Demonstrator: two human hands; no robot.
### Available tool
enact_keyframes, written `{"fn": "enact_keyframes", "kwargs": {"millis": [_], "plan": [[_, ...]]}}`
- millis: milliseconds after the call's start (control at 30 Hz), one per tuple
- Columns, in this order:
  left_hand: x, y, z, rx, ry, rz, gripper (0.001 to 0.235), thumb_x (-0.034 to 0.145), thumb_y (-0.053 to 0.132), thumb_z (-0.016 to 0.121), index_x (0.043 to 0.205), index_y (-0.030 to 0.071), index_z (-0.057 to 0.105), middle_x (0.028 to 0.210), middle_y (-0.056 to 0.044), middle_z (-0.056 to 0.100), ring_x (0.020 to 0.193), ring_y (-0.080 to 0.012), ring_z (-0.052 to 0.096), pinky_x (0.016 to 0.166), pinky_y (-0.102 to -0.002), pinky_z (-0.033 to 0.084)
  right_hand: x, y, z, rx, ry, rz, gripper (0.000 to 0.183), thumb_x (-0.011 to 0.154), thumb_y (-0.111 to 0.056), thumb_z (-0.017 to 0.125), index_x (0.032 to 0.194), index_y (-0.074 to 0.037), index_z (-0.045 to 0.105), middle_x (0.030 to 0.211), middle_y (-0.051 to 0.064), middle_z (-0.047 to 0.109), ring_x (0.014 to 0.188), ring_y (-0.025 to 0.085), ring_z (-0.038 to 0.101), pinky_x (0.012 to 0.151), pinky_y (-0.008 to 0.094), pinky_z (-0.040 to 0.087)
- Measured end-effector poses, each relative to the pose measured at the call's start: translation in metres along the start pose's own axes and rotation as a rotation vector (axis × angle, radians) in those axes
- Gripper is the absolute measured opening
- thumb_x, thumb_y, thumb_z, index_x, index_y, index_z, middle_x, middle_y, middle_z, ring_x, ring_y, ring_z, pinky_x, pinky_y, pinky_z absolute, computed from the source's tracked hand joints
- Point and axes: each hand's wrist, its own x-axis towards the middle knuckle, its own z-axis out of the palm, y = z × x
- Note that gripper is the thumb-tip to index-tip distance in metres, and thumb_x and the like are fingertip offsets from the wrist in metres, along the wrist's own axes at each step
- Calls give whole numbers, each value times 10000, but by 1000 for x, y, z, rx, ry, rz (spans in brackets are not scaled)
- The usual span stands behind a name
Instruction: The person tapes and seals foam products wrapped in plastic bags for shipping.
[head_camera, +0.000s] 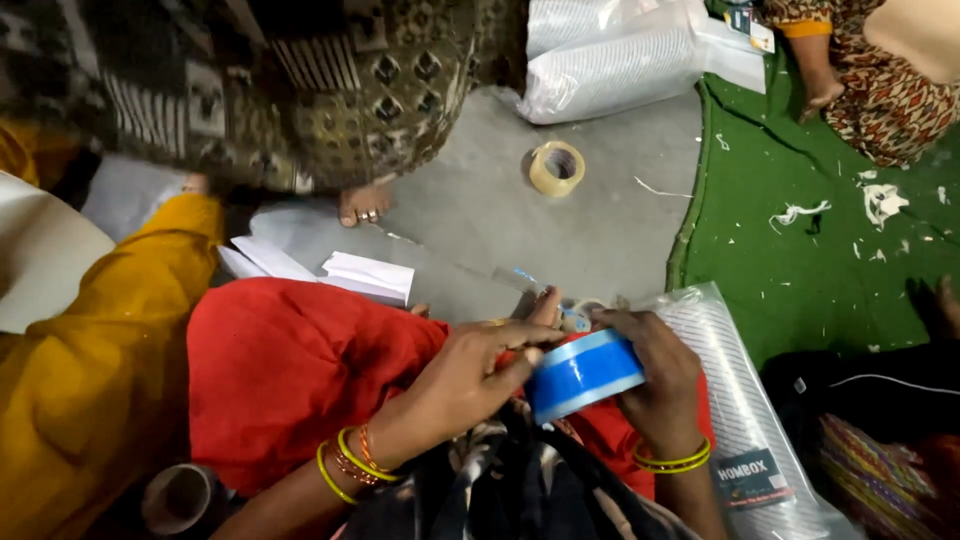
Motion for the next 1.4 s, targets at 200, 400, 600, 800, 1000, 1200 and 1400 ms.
{"fn": "enact_keyframes", "kwargs": {"millis": [200, 400, 600, 800, 1000, 1200, 1400], "plan": [[17, -8, 12, 113, -72, -18, 451, 843, 375, 797, 1004, -28, 674, 1153, -276, 704, 1060, -291, 733, 890, -369, 551, -21, 22, 17, 111, -18, -201, 678, 642, -80, 835, 1254, -48, 544, 1167, 162, 663, 1046, 376, 678, 895, 427, 556], [8, -50, 34, -321, -85, 7, 324, 980, 274, 743, 1081, -26, 677, 1151, -311, 720, 1230, -170, 633, 1089, -333, 477, -14, 27, 10, 328, 83, -57, 597, 747, -32, 797, 1291, -15, 553, 1204, 150, 663, 1083, 326, 698, 915, 387, 566], [11, -19, 19, -7, -133, 25, 295, 914, 203, 684, 1093, -19, 610, 1653, -305, 291, 1390, -301, 586, 1005, -366, 529, 2, 13, 1, 95, -45, -63, 392, 686, -34, 770, 1072, -53, 706, 1048, 94, 694, 1002, 265, 722, 805, 332, 574], [9, -14, 15, 294, -132, 155, 339, 872, 185, 660, 1134, -28, 638, 1628, -306, 293, 1365, -474, 505, 1105, -478, 443, 3, 11, -6, -48, -61, -125, 393, 692, -35, 775, 1078, -74, 716, 1023, 90, 698, 945, 261, 716, 763, 352, 573], [15, 1, 15, 329, -223, -45, 420, 817, 211, 628, 1154, -41, 609, 1668, -237, 219, 1071, -469, 649, 974, -489, 494, 0, 15, -5, -90, -70, -143, 408, 680, -49, 781, 1082, -71, 714, 1007, 91, 704, 917, 268, 709, 756, 359, 573], [14, -14, 16, 35, -181, -366, 343, 856, 124, 512, 1102, -11, 710, 1039, -263, 775, 876, -362, 808, 847, -420, 613, -7, 16, -3, -47, -10, -90, 344, 716, -22, 758, 1054, -79, 732, 999, 84, 705, 926, 256, 727, 754, 348, 575], [13, -16, 19, 145, -107, -18, 291, 864, 227, 714, 1023, -15, 678, 1027, -233, 744, 943, -351, 758, 835, -421, 573, 1, 10, -10, -54, -38, -127, 358, 680, -45, 761, 1035, -75, 732, 990, 90, 697, 915, 263, 717, 756, 352, 572]]}}
